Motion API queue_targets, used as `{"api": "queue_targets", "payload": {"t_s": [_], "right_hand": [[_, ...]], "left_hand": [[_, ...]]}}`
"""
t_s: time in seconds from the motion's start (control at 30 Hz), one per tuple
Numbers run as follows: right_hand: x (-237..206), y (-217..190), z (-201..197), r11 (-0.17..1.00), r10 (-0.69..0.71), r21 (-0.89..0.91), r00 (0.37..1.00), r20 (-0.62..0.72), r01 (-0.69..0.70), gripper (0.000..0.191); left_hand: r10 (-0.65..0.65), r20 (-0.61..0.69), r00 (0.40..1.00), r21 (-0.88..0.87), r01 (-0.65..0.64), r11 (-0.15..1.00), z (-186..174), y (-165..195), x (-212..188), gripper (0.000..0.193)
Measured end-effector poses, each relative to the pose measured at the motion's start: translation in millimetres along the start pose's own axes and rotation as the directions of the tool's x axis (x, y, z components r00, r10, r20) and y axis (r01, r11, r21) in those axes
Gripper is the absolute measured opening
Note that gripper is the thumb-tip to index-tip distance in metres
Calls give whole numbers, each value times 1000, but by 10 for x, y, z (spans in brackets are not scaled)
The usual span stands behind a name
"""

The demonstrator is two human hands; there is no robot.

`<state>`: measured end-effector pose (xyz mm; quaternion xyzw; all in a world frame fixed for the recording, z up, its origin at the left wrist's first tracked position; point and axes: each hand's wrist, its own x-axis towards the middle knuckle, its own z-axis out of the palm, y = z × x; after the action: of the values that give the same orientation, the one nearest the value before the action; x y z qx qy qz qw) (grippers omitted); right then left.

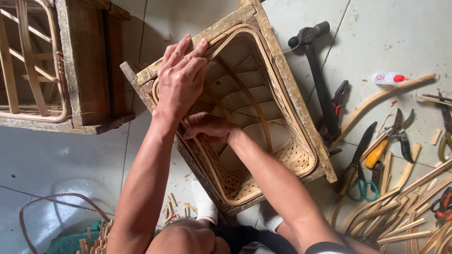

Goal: The person sits on the workshop floor weaving a rectangular bamboo basket. They bend and insert thin bamboo strips across the basket frame, trim strips with pliers and scissors, tap strips tight with a hammer, and squeeze glue from a bottle onto the woven ribs.

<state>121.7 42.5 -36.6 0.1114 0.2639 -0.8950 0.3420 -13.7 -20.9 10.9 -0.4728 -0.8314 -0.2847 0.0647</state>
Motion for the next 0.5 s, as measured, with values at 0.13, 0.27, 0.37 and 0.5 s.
{"api": "queue_targets", "payload": {"t_s": [0.13, 0.27, 0.37, 0.5], "right_hand": [[29, -42, -21, 999, 54, -7, 999, 9, -54, 13], [-4, -26, -134, 999, 46, -4, 999, 21, -46, 16], [11, -51, -166, 998, 55, 1, 998, 36, -55, 19], [-83, -135, -96, 990, 86, -98, 985, -147, -101, 42]], "left_hand": [[-10, 19, 1000, 1, 10, 1000, -2, -72, 31, 13], [-40, -10, 999, -45, 39, 998, 52, -37, 39, 7], [-26, -23, 999, -39, 25, 999, 46, -7, 94, 6], [-17, -53, 998, -58, 14, 998, 8, 20, 207, 9]]}}
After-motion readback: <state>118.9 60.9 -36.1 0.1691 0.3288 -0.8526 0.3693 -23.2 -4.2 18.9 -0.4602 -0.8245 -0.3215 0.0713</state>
